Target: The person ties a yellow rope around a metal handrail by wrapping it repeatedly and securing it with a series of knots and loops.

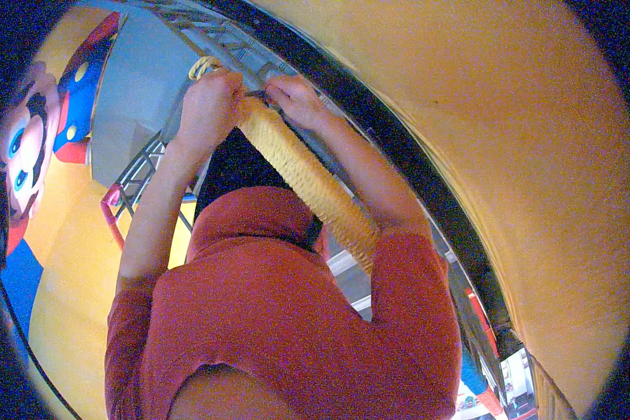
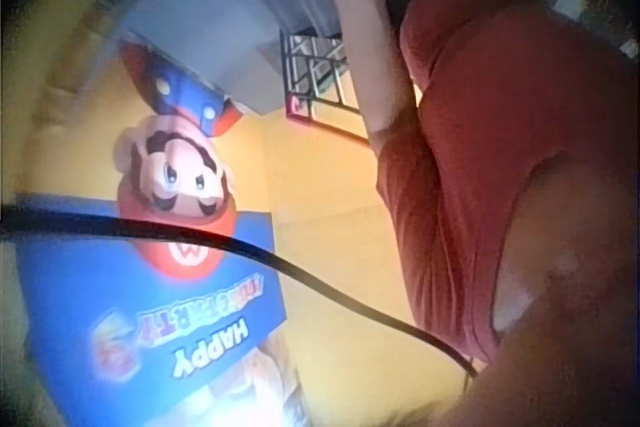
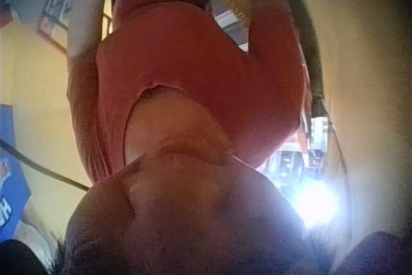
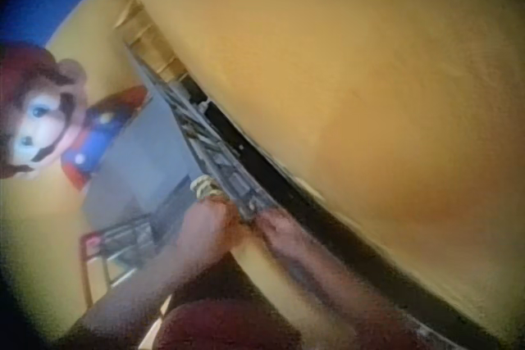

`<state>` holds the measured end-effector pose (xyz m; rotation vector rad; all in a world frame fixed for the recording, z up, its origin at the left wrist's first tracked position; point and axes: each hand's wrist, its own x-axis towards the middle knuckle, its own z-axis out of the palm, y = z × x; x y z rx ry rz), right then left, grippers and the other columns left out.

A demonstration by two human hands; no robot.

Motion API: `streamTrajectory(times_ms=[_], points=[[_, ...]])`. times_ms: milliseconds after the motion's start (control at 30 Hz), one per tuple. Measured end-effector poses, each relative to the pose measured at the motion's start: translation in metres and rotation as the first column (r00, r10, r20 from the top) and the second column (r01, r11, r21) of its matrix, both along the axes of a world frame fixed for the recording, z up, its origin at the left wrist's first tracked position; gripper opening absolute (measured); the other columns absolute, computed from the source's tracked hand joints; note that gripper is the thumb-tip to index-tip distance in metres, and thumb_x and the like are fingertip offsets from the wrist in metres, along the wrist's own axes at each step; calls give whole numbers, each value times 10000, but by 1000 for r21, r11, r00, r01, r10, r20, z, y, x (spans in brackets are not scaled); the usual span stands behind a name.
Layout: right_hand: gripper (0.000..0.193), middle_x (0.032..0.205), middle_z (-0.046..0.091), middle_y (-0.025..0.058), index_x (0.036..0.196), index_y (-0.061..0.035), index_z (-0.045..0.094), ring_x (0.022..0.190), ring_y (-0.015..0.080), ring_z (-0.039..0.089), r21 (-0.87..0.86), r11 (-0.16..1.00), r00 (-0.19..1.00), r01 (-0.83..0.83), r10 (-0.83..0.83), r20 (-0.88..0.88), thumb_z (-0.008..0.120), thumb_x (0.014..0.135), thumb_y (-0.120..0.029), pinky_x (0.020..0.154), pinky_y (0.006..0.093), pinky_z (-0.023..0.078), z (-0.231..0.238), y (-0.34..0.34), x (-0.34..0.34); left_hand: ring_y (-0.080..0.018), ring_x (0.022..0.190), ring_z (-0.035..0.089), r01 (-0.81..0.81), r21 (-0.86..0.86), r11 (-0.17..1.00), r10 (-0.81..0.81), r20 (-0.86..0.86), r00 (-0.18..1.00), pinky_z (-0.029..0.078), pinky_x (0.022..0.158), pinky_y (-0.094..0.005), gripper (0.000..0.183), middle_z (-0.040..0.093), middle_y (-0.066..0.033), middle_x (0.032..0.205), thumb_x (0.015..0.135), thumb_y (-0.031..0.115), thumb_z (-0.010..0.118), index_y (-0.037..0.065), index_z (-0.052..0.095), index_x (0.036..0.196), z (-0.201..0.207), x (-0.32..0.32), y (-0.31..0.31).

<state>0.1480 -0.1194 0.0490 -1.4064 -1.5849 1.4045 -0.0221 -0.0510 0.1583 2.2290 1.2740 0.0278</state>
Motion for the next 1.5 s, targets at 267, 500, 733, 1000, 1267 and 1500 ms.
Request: streamTrajectory(times_ms=[267, 500, 733, 1000, 1267, 1500], points=[[371, 673, 555, 138, 799, -16, 538, 635, 252, 540, -37, 999, 1000, 12, -13, -17, 434, 909, -354, 613, 366, 435, -10, -2, -11, -355, 717, 607, -47, 8, 999, 48, -34, 998, 492, 632, -445, 64, 607, -168, 706, 683, 90, 571, 27, 586, 682, -9, 3, -3], [380, 693, 560, 132, 780, -29, 530, 639, 229, 532, -85, 996, 998, 37, -41, -45, 407, 903, -367, 607, 354, 425, -11, -3, -14, -364, 689, 597, -51, -12, 999, 51, 29, 998, 478, 614, -437, 83, 601, -178, 696, 705, 101, 582, 22, 599, 725, -15, -1, 4], [259, 579, 496, 113, 733, -15, 507, 546, 206, 503, -145, 989, 999, 31, -25, 44, 451, 879, -222, 541, 335, 404, 9, -5, -8, -357, 720, 604, -88, -72, 994, 91, 42, 995, 486, 643, -448, 52, 604, -166, 707, 691, 86, 562, 41, 589, 683, -4, 3, -2], [275, 718, 530, -7, 799, -37, 552, 686, 93, 490, -372, 928, 1000, 11, -9, 7, 474, 925, -268, 639, 243, 402, 26, 14, 7, -245, 696, 630, -354, -484, 800, 518, 260, 815, 499, 612, -322, 167, 651, -105, 805, 801, 165, 646, 48, 650, 921, -14, -61, -22], [107, 754, 551, -46, 858, -58, 606, 712, 56, 496, -472, 881, 995, 27, -69, -72, 622, 832, -161, 667, 207, 399, 39, 22, -1, -299, 711, 572, -380, -279, 882, 469, 448, 761, 468, 613, -364, 142, 572, -109, 748, 706, 44, 682, 40, 574, 798, -24, -48, -54], [151, 802, 590, -16, 885, -52, 618, 746, 69, 522, -531, 833, 959, 156, -256, -119, 615, 836, -195, 693, 224, 422, 38, 10, -24, -269, 716, 602, -414, -268, 870, 490, 385, 782, 495, 635, -343, 80, 587, -124, 801, 780, 58, 623, 34, 599, 853, -23, -40, -55]])
